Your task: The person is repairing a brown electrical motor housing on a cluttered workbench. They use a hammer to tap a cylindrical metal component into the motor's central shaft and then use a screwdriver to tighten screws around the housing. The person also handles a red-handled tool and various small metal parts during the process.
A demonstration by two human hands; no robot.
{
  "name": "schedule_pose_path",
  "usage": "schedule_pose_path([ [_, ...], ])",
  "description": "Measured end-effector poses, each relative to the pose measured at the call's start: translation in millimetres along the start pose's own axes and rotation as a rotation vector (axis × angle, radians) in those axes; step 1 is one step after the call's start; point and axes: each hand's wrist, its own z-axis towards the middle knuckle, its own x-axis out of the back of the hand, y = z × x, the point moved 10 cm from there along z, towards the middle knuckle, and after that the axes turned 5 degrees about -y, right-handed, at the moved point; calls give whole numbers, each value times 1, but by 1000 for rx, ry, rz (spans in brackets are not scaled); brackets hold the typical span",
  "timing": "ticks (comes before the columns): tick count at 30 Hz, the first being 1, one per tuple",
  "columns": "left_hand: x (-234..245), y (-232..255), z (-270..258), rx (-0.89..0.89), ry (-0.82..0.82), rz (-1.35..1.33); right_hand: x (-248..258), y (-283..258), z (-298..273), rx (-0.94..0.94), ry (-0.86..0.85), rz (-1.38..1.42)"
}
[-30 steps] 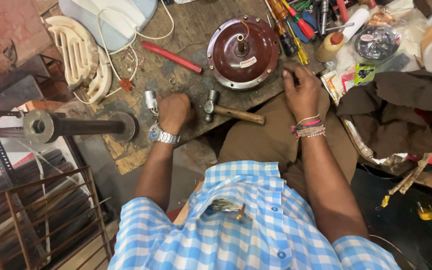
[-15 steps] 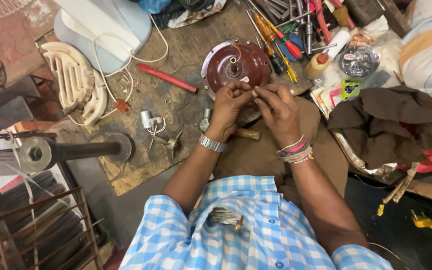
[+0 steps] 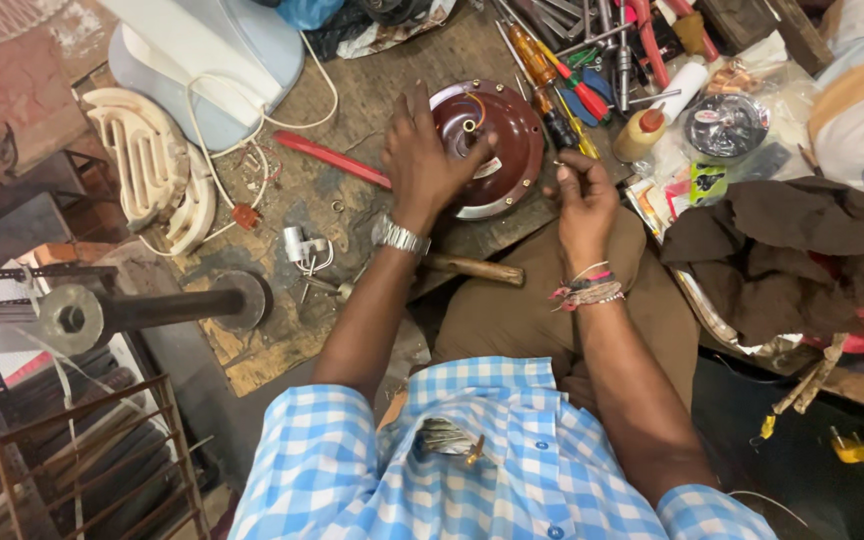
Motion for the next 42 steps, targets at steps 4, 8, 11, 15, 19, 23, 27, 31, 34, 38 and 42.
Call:
schedule_pose_path([
  [4, -32, -8, 13, 160, -214, -26, -8, 12, 6, -67, -72, 16],
  [8, -27, -2, 9, 106, -125, -14, -17, 15, 4, -107, -106, 6],
  [11, -18, 5, 3, -6, -21, -16, -15, 16, 3, -111, -112, 25],
  [15, -13, 9, -7, -95, 73, -41, -14, 14, 1, -65, -128, 24],
  [19, -12, 11, -9, -126, 111, -59, -13, 18, 1, -90, -124, 51],
  [23, -15, 6, -5, -69, 81, -45, -16, 16, 3, -61, -141, 41],
  [27, -18, 3, -3, -31, 37, -63, -18, 16, 3, -41, -159, 27],
  [31, -21, 0, -1, -1, 30, -37, -15, 18, 3, -72, -130, 0],
  [34, -20, 3, -1, -35, 86, -15, -15, 17, 1, -62, -140, 4],
  [38, -25, 0, 3, 41, 20, -24, -14, 9, 3, -70, -126, -5],
  [42, -28, -2, 5, 45, -5, 12, -12, 2, 11, -48, -69, -69],
])
